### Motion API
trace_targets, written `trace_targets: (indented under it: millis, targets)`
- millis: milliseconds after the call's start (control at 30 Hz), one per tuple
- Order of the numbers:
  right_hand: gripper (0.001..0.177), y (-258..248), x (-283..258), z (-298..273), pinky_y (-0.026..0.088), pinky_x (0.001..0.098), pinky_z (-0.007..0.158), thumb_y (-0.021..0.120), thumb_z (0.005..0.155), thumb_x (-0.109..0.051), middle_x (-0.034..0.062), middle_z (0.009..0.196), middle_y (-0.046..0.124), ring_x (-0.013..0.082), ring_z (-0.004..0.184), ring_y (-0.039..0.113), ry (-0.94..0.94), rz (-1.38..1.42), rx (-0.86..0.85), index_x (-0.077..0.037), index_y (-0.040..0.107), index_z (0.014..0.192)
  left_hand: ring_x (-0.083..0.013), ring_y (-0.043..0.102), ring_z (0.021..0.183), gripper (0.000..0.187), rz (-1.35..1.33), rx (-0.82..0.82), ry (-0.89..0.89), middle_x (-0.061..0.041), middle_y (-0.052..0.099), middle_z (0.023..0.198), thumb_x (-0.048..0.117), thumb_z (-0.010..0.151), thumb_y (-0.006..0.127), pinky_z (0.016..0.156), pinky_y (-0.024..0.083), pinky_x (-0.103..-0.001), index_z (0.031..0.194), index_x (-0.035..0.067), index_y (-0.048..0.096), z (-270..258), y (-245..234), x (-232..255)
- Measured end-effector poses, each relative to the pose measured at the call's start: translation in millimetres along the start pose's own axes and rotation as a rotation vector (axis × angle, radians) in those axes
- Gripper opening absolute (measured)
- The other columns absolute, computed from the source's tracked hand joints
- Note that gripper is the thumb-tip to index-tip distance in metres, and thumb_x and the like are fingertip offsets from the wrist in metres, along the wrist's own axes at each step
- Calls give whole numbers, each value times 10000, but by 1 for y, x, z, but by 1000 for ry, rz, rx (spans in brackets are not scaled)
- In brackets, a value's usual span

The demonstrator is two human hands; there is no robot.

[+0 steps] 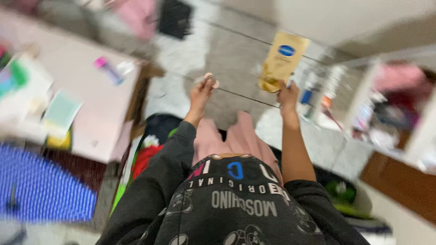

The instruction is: The person moves various personal items, including bottles, boxes, and bags, between a table, a white tiered rolling cart, and a storage rack.

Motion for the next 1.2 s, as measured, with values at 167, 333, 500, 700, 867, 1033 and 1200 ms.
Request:
trace_targets:
  millis: [167,333,500,700,867,1033,1200]
  targets:
    - [142,-144,25,-28,321,237,392,611,900,-212,-38,607,515,59,461,412,14,75,217,-74,598,869,-79,595,891,404,122,-304,-79,-12,661,965,300,882,615,713,447,-223,1168,14,608,-21,151,-33]
    - [148,-235,59,-51,308,225,368,592,893,-220,-33,604,493,50,446,392,131,113,366,-75,598,862,-90,627,920,429,248,-460,-179,-3,668,993,307,856,623,747,481,-232,1191,40,592,-40,248,-84]
    - [163,-265,77,-66,307,227,367,602,894,-221,-30,614,493,44,458,401,178,169,414,-69,580,840,-101,618,914,432,355,-520,-193,-9,667,1013,323,865,628,733,474,-235,1200,52,596,-36,284,-91]
    - [183,-260,84,-75,289,234,361,608,882,-222,-19,592,483,52,444,391,240,216,420,-56,577,810,-88,617,968,445,346,-585,-208,-2,662,1050,326,853,631,737,460,-229,1204,58,580,-20,314,-78]
    - [219,-247,93,-73,288,232,356,646,852,-238,-8,587,505,57,435,400,358,189,464,-51,588,755,-108,614,950,450,369,-660,-223,-16,667,1042,330,866,626,710,437,-239,1203,33,599,2,331,-78]
    - [266,-220,101,-55,263,240,343,664,829,-226,33,600,540,80,424,394,482,221,494,-11,603,684,-87,617,911,450,496,-672,-273,12,666,992,341,836,645,716,453,-247,1182,57,599,31,332,-60]
    - [250,-186,120,-11,250,233,337,661,813,-193,38,606,553,72,421,398,620,345,500,-3,591,666,-90,593,871,414,597,-671,-242,-3,665,969,309,847,655,737,442,-255,1138,15,648,75,319,-44]
Point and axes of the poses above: each hand's wrist, its own z-axis towards the middle knuckle, its own y-axis out of the palm, x = y × z, the point moved 5 cm from there along z, towards the middle knuckle
